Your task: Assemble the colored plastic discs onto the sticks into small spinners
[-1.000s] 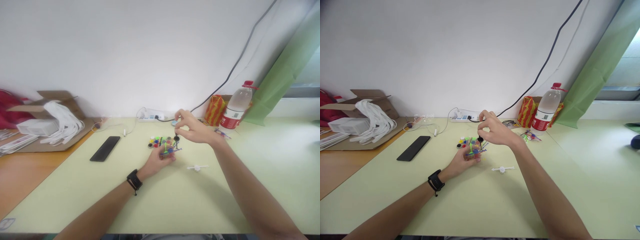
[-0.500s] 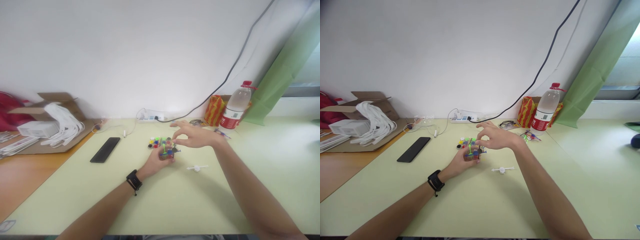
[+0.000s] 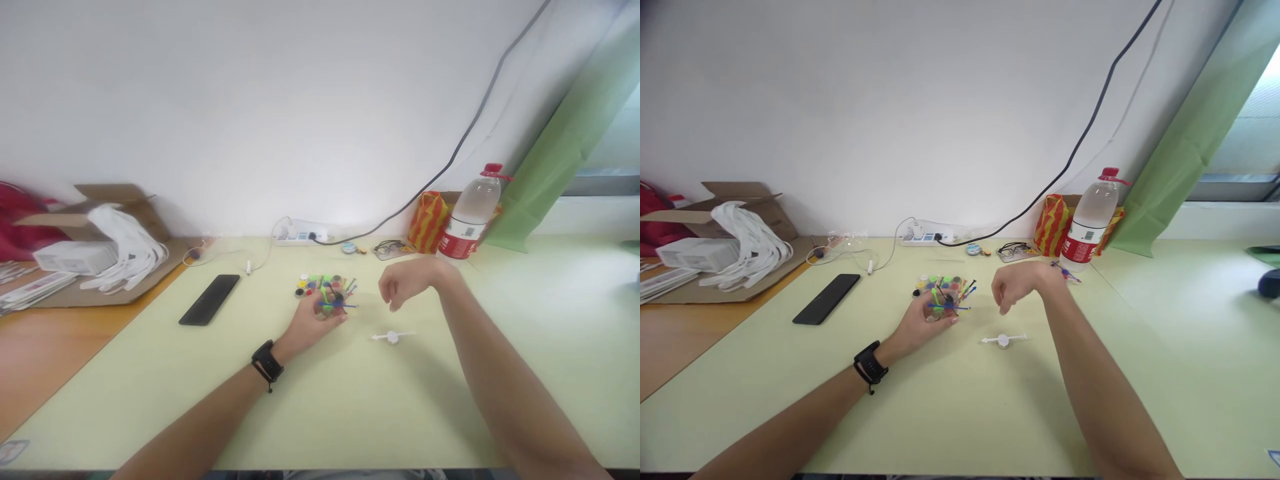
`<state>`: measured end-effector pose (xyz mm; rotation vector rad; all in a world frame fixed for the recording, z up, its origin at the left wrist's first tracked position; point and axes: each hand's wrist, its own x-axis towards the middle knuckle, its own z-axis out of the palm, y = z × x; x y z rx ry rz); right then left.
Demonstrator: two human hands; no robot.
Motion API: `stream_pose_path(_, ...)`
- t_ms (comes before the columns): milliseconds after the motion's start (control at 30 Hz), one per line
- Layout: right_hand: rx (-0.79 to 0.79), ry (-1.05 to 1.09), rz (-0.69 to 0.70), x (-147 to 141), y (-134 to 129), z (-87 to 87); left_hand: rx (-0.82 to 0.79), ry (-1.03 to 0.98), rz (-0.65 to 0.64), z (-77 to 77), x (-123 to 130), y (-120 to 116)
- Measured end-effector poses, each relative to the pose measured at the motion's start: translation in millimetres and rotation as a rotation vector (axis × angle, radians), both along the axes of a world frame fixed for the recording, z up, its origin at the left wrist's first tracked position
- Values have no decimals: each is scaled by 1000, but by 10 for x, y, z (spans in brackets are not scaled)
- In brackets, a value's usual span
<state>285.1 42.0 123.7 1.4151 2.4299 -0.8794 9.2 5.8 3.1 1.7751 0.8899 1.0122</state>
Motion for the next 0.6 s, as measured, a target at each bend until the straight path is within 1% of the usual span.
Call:
stream_pose_path(67, -172, -5, 52, -71, 73, -137, 29, -6, 33, 7, -6, 7)
stream_pose_path(133, -264, -30, 78, -185, 121, -271, 70, 36, 37, 19, -12, 16)
stream_pose_path(233, -293, -105, 88, -402, 137, -445, 48, 51, 39, 18, -16, 28)
stream_pose_path(300, -334, -153, 107, -546, 124, -532, 18, 1, 83, 5, -13, 35)
stream_pose_path(367, -366, -169, 119, -658, 107, -585, 22, -40, 120, -10, -10, 38)
stream_pose_path(433, -376, -157, 132, -709, 94, -585, 43, -55, 135, -15, -9, 37)
stream_pose_path(500, -376, -113, 151, -686, 73, -511, 56, -56, 134, -5, -10, 30)
stream_pose_path(567, -376, -3, 176, -593, 27, -351, 55, -51, 111, 17, -8, 17)
stream_pose_path(600, -375, 101, 189, -529, -11, -244, 50, -45, 87, 30, -6, 7)
